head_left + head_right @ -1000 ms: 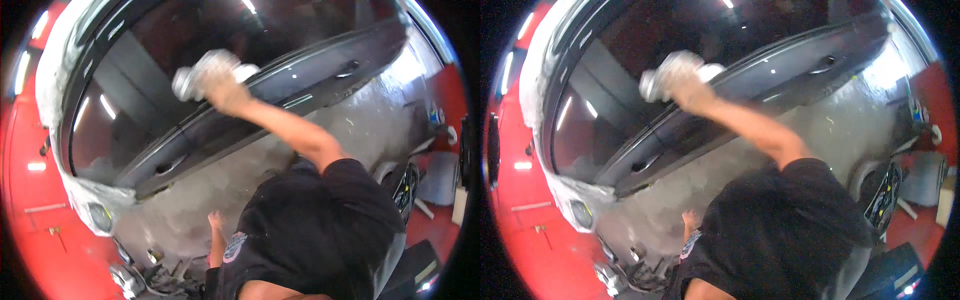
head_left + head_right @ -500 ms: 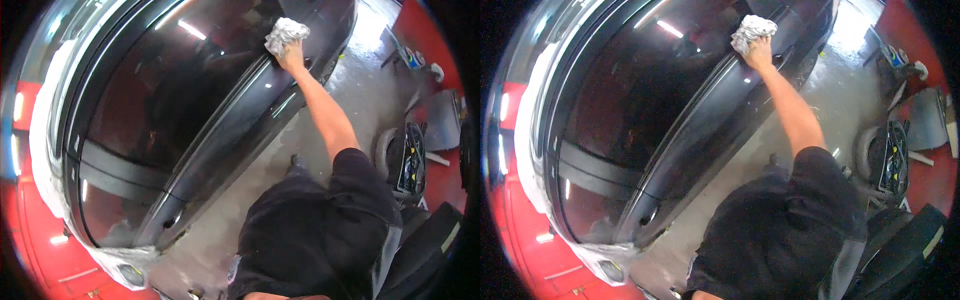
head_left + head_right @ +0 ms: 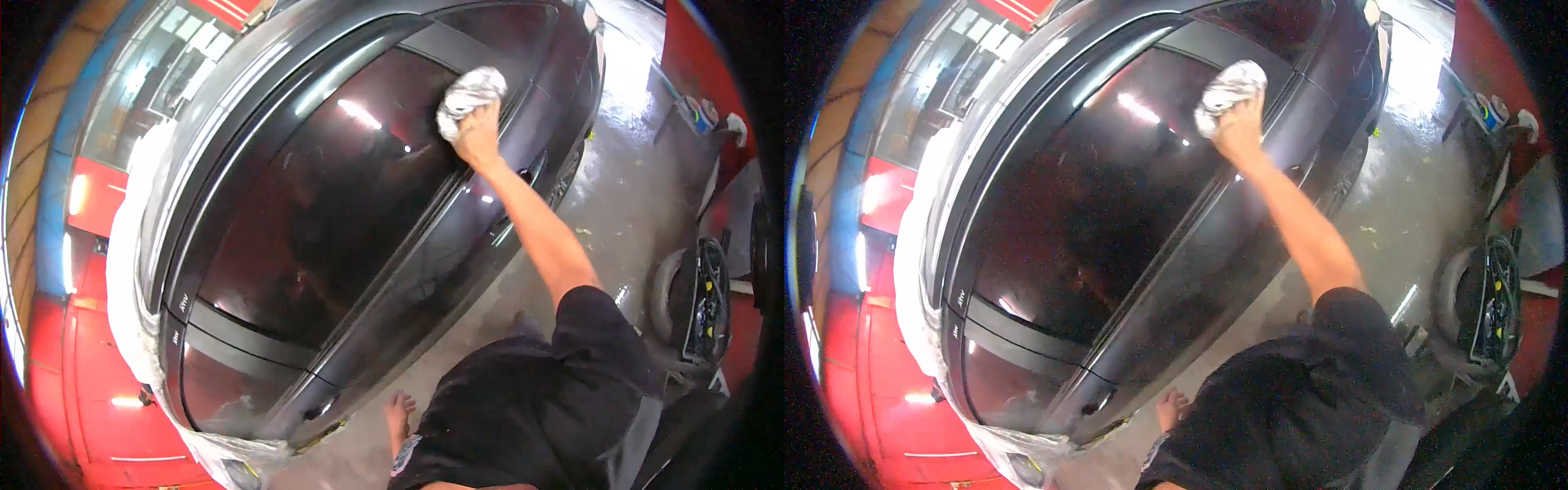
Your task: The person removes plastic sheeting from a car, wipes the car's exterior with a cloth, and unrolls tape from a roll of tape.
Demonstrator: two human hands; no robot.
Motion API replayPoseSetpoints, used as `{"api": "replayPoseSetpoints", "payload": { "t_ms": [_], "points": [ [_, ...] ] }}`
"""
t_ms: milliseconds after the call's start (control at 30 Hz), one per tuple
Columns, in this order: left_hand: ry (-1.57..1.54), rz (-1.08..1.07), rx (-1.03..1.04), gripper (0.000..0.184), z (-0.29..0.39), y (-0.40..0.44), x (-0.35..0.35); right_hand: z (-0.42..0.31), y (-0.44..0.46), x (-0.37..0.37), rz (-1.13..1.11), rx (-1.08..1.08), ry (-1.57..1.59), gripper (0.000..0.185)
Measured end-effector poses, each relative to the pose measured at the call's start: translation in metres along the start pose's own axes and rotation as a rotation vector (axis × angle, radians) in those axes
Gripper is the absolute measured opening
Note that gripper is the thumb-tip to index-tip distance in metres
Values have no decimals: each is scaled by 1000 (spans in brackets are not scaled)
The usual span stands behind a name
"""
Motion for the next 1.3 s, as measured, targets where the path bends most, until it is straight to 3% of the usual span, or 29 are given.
{"api": "replayPoseSetpoints", "payload": {
  "t_ms": [33, 100, 133, 200, 233, 267, 333, 400, 467, 567, 733, 867, 900, 933, 1000, 1033, 1067, 1100, 1167, 1200, 1300],
  "points": [
    [63, -49, 24, 48, 10, -2, 12, -19, 7, 16, -177, 138, 74, 41],
    [210, -156, 64, 47, 41, -10, 46, -96, 8, 32, -203, 116, 199, 43],
    [359, -242, 191, 47, 41, 1, 57, -135, 8, 41, -217, 107, 262, 44],
    [657, -434, 425, 47, 31, 22, 71, -146, 45, -11, -101, -286, 556, 48],
    [662, -469, 420, 47, 29, 17, 76, -135, 60, -11, -5, -332, 677, 55],
    [628, -477, 353, 47, 37, 14, 83, -116, 68, -8, -89, -451, 607, 55],
    [453, -394, 108, 47, 62, -5, 93, -68, 71, 13, -41, -321, 649, 63],
    [310, -324, 16, 46, 41, 13, 88, -10, 48, 15, -62, -116, 415, 61],
    [307, -291, -60, 46, 16, 19, 75, 29, 8, 9, -173, -218, 329, 55],
    [379, -293, -162, 46, -9, 11, 57, 54, -74, -22, -389, -123, 388, 45],
    [452, -290, -214, 46, 1, 2, 44, 97, -144, -56, -212, 234, 379, 40],
    [487, -262, -173, 46, 51, 4, 60, 181, -180, 28, -527, -60, -164, 36],
    [496, -246, -140, 46, 66, 9, 73, 214, -180, 56, -389, -75, -175, 27],
    [516, -243, -111, 46, 84, 8, 84, 218, -140, 49, -619, 86, -203, 22],
    [577, -253, -4, 46, 110, 9, 103, 231, -97, 60, -320, 274, -90, 21],
    [633, -296, 132, 45, 123, 8, 113, 234, -92, 66, -300, 282, -29, 24],
    [691, -337, 265, 44, 139, -1, 122, 232, -95, 71, -284, 292, 34, 41],
    [713, -313, 368, 41, 162, -18, 138, 224, -106, 78, -459, 522, 128, 51],
    [760, -238, 635, 33, 202, -40, 163, 128, -130, 28, -512, 259, 25, 33],
    [776, -189, 810, 28, 217, -42, 172, 79, -158, 13, -335, 206, 142, 33],
    [684, -64, 1115, 20, 265, -50, 184, -79, -214, -64, -521, -21, 349, 44]
  ]
}}
Point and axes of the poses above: each hand's wrist, its own y-axis towards the middle knuckle, its own x-axis out of the palm, z = x × y, the point moved 1 cm from there along y, towards the middle knuckle, and after that the axes turned 1 degree about -y, right-handed, at the moved point
